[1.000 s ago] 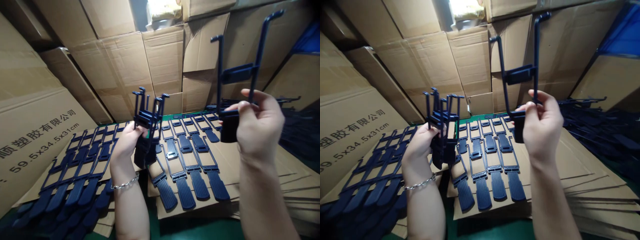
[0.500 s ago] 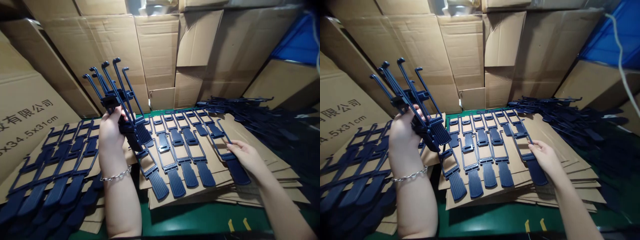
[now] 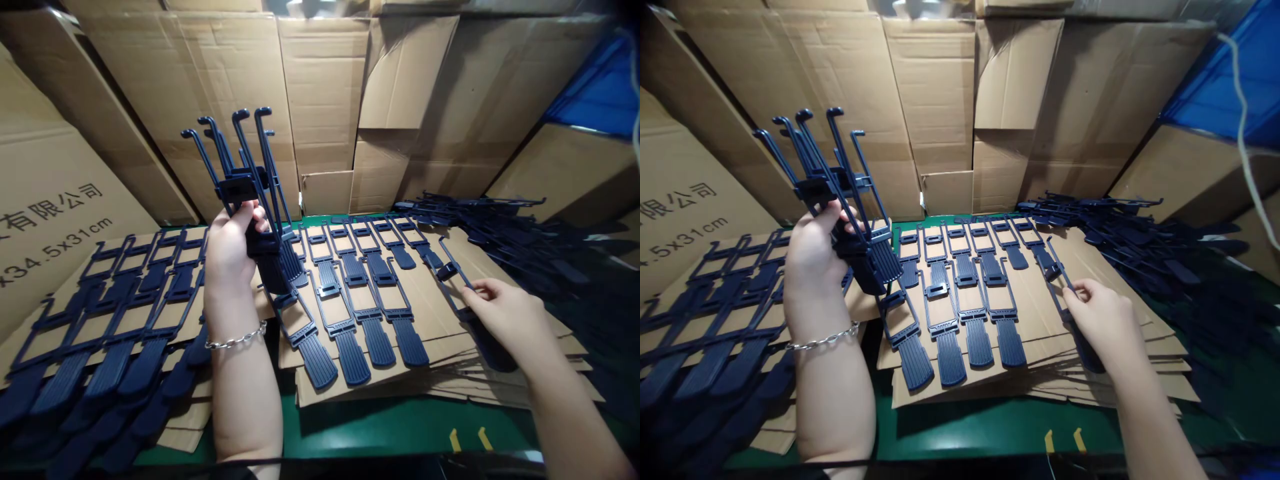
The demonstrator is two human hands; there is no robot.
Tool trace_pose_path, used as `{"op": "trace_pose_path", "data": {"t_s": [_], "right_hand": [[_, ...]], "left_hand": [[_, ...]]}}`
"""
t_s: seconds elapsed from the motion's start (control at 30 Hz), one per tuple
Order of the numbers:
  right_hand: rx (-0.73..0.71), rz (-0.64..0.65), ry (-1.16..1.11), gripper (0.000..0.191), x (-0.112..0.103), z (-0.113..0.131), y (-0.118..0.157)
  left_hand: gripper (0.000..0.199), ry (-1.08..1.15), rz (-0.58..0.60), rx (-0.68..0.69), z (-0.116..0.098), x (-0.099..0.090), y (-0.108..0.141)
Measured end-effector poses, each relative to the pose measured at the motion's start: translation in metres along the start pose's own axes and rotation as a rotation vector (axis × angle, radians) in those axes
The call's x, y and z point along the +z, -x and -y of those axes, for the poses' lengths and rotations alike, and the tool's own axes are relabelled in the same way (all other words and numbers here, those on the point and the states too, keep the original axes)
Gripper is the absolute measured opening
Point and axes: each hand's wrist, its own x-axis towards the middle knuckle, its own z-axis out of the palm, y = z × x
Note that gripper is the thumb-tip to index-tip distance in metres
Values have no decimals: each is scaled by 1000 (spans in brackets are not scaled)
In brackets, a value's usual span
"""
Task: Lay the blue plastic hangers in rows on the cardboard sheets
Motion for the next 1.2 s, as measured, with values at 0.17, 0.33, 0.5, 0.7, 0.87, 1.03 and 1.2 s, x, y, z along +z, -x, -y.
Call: {"op": "trace_pose_path", "data": {"t_s": [0.17,0.33,0.5,0.7,0.87,1.03,1.2], "right_hand": [[-163,22,141,42,12,9,-1],[-401,85,220,40,33,28,13],[-412,72,260,42,40,36,22],[-379,48,322,39,40,25,17],[-489,129,227,38,48,11,6],[-560,42,56,34,37,33,13],[-670,240,-587,39,15,90,49]], "left_hand": [[19,-44,39,4,2,0,2],[14,-98,40,0,5,3,3],[13,-105,80,-28,8,2,1],[11,-134,104,-5,5,2,4],[15,-285,222,-27,1,-4,7],[25,-288,410,-228,3,-6,13],[33,-227,579,-312,1,8,26]]}}
